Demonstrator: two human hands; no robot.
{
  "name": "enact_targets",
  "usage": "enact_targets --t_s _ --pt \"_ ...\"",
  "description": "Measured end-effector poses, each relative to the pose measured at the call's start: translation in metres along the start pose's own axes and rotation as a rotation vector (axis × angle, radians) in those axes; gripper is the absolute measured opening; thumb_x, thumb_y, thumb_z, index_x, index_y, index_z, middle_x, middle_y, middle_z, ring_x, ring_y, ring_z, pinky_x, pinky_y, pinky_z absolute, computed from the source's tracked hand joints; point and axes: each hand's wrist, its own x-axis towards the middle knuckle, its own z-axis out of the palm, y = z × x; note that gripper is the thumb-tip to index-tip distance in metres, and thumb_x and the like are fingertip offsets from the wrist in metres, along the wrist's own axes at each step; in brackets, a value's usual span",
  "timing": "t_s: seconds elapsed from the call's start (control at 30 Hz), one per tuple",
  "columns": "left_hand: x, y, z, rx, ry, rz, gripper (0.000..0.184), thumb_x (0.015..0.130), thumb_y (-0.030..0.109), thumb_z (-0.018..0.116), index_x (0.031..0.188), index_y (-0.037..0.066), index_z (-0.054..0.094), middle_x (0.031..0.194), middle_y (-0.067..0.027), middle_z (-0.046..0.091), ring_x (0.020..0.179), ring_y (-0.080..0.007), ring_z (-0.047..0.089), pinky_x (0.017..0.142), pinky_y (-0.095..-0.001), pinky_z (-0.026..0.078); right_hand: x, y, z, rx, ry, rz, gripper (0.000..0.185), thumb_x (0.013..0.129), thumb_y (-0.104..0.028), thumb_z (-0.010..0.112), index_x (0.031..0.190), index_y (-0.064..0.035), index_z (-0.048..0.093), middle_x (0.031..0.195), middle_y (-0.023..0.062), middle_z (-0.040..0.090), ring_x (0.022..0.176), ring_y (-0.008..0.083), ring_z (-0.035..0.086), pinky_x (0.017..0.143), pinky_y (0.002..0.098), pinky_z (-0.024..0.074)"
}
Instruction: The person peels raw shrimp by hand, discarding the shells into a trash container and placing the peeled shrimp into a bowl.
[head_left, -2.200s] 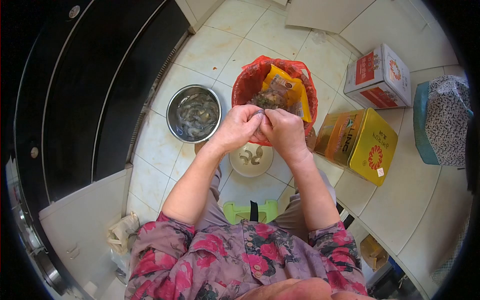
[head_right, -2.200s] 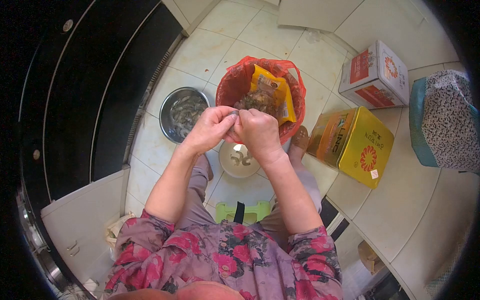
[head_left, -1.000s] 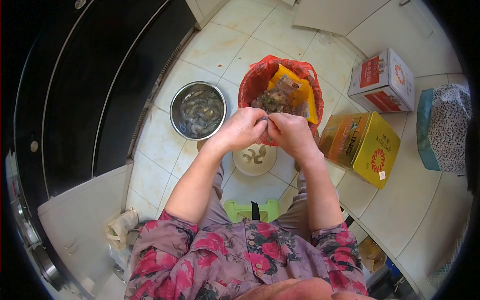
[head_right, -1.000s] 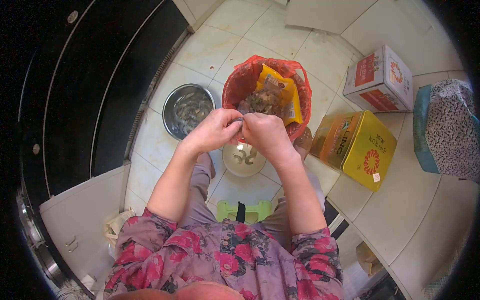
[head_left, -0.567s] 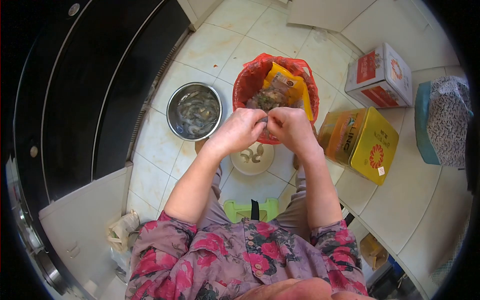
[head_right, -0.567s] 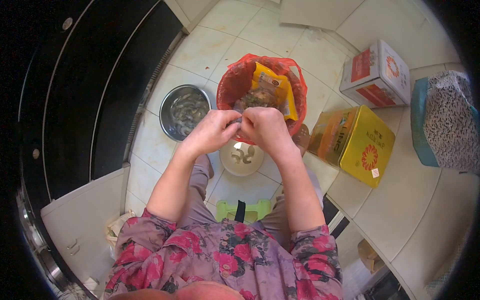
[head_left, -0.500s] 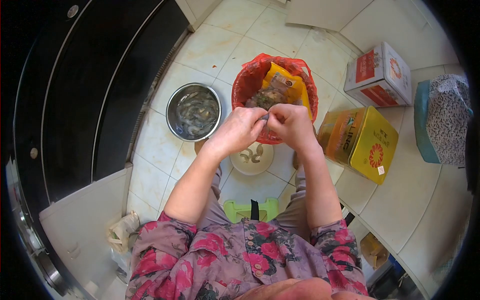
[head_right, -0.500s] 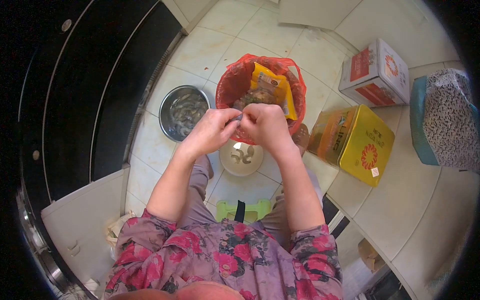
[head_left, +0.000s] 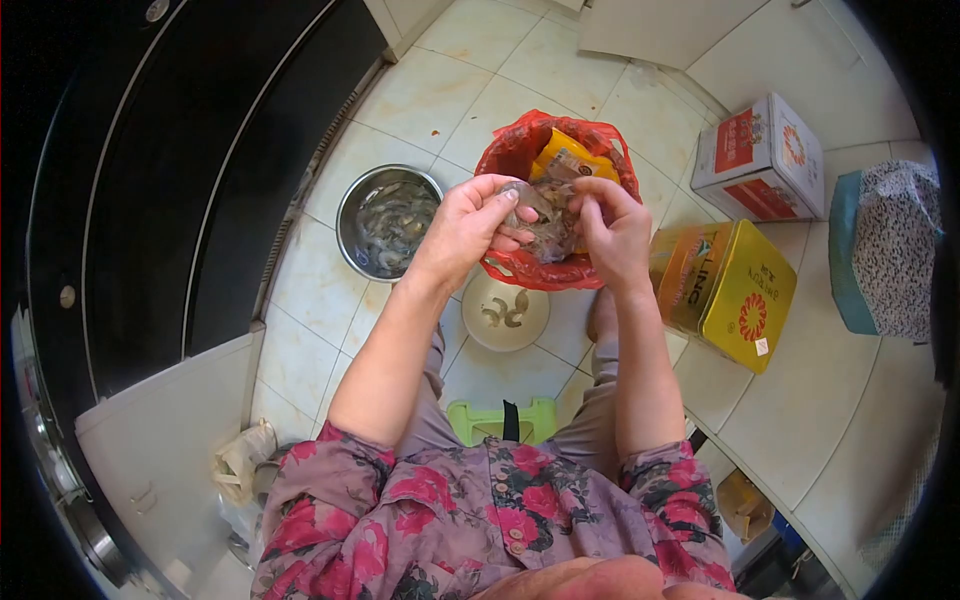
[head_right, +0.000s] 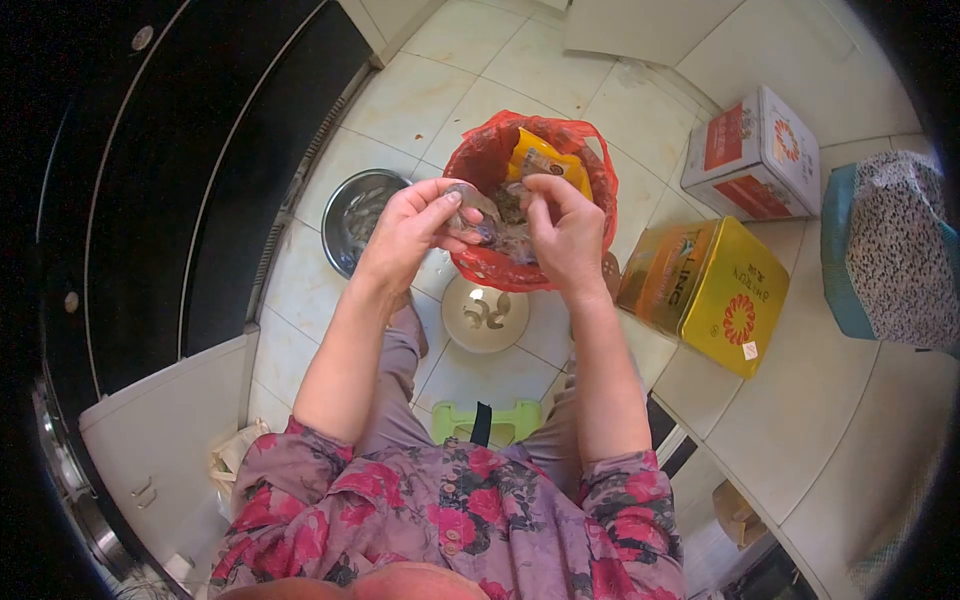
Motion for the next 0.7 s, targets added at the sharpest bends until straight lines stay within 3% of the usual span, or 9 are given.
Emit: enact_targets --t_s 0.03,0.1,0.13,0.17,0.23,0.6,0.7 --pt "0.001 -0.001 0.001 -0.001 0.002 0.001 0.024 0.097 0.016 0.052 0.115 0.002 0.060 0.092 -0.0061 0.068 0.079 -0.0132 0.067 0.067 -0.0229 0.054 0.000 -0.003 0.003 0.000 -0.002 0.000 0.011 0.088 -0.008 0.063 0.095 0.0001 0.067 0.075 0.0080 0.067 0.059 0.0119 0.061 0.057 0.0284 0.0492" --pt "0.002 -0.005 0.002 -0.011 0.014 0.045 0.023 0.097 0.016 0.054 0.112 0.001 0.062 0.095 -0.0048 0.068 0.081 -0.0107 0.065 0.069 -0.0223 0.053 -0.002 -0.014 0.006 -0.222 -0.027 -0.330 0.015 0.087 -0.006 0.062 0.100 -0.0008 0.066 0.081 0.0102 0.066 0.069 0.0183 0.065 0.063 0.0296 0.0512" --pt "0.002 -0.007 0.003 -0.011 0.015 0.044 0.023 0.097 0.016 0.054 0.112 0.001 0.062 0.095 -0.0048 0.068 0.081 -0.0107 0.065 0.069 -0.0223 0.053 -0.006 -0.021 0.009 -0.264 -0.049 -0.354 0.014 0.083 -0.006 0.066 0.097 -0.0027 0.067 0.082 0.0107 0.065 0.071 0.0238 0.065 0.063 0.0311 0.0529" --pt "0.003 -0.010 0.003 0.017 0.009 0.091 0.022 0.096 0.016 0.055 0.110 0.001 0.063 0.095 -0.0042 0.068 0.081 -0.0093 0.064 0.070 -0.0219 0.052 -0.007 -0.019 0.011 -0.263 -0.049 -0.353 0.014 0.083 -0.006 0.066 0.097 -0.0027 0.067 0.082 0.0107 0.065 0.071 0.0238 0.065 0.063 0.0311 0.0529" --pt "0.004 -0.015 0.004 0.046 0.003 0.136 0.022 0.096 0.015 0.056 0.109 0.000 0.065 0.096 -0.0036 0.068 0.081 -0.0079 0.063 0.071 -0.0215 0.051 -0.010 -0.014 0.016 -0.412 -0.058 -0.556 0.016 0.081 -0.007 0.069 0.096 -0.0039 0.067 0.082 0.0110 0.066 0.071 0.0263 0.065 0.064 0.0333 0.0540" --pt "0.006 -0.034 0.012 0.467 0.096 0.228 0.017 0.092 0.007 0.059 0.102 -0.005 0.066 0.085 -0.0030 0.070 0.073 -0.0049 0.059 0.065 -0.0215 0.048 -0.018 -0.009 0.017 -0.497 -0.185 -0.385 0.009 0.081 -0.011 0.064 0.079 -0.0026 0.063 0.075 0.0146 0.063 0.071 0.0320 0.064 0.062 0.0409 0.0524" --pt "0.006 -0.035 0.015 0.416 0.093 0.228 0.017 0.091 0.007 0.060 0.102 -0.005 0.066 0.085 -0.0032 0.070 0.073 -0.0047 0.059 0.064 -0.0216 0.048 -0.016 -0.007 0.014 -0.461 -0.175 -0.342 0.008 0.078 -0.009 0.064 0.077 -0.0015 0.063 0.074 0.0158 0.063 0.071 0.0335 0.064 0.063 0.0426 0.0518"
